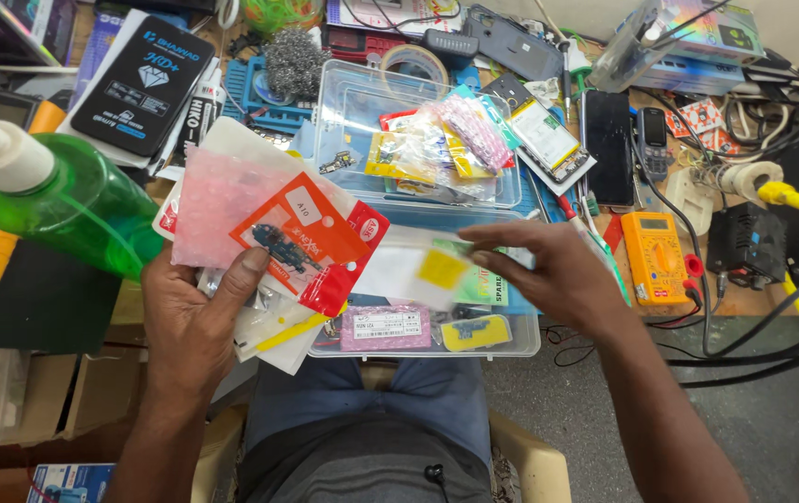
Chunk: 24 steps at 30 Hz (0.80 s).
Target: The person sorts through small plastic bags containing electronic spare parts inside a clear plastic box. They pick up, inspect, and rearrange the bags, occasionally moving them between compartments and the work surface.
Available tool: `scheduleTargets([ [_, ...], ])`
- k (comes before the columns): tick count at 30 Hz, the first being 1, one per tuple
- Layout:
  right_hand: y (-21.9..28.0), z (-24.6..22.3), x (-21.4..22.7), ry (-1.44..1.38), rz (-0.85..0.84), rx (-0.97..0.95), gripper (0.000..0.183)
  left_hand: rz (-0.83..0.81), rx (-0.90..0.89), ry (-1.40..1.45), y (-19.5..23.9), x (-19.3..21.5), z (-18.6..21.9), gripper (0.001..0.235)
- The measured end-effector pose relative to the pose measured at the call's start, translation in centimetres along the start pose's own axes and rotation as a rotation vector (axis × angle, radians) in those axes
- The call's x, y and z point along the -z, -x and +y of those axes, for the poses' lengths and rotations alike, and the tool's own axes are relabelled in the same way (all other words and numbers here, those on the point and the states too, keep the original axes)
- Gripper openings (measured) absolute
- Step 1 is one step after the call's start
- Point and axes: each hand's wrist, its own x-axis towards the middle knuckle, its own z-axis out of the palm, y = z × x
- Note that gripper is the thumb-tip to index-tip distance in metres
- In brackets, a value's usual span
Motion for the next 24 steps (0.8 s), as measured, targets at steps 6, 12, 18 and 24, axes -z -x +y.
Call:
scheduleTargets([
  [6,-0.9,-0.9,-0.7,0.519,-0.177,0.096,0.073,0.009,-0.012,-0.036,0.1,0.3,-0.1,0.028],
  [12,-0.6,-1.5,-0.7,0.538,-0.148,0.069,0.071,-0.001,-0.003,-0.046,-0.1,0.4,-0.3,0.029],
  [18,-0.3,0.4,-0.1,0.315,-0.123,0.001,0.039,-0.001,0.007,-0.038,0.0,0.2,-0.2,0.031],
  [24,-0.1,4.3,0.2,-0.495,0.099,-0.225,0.02,0.012,-0.017,-0.071,0.0,0.0,0.1,0.035],
])
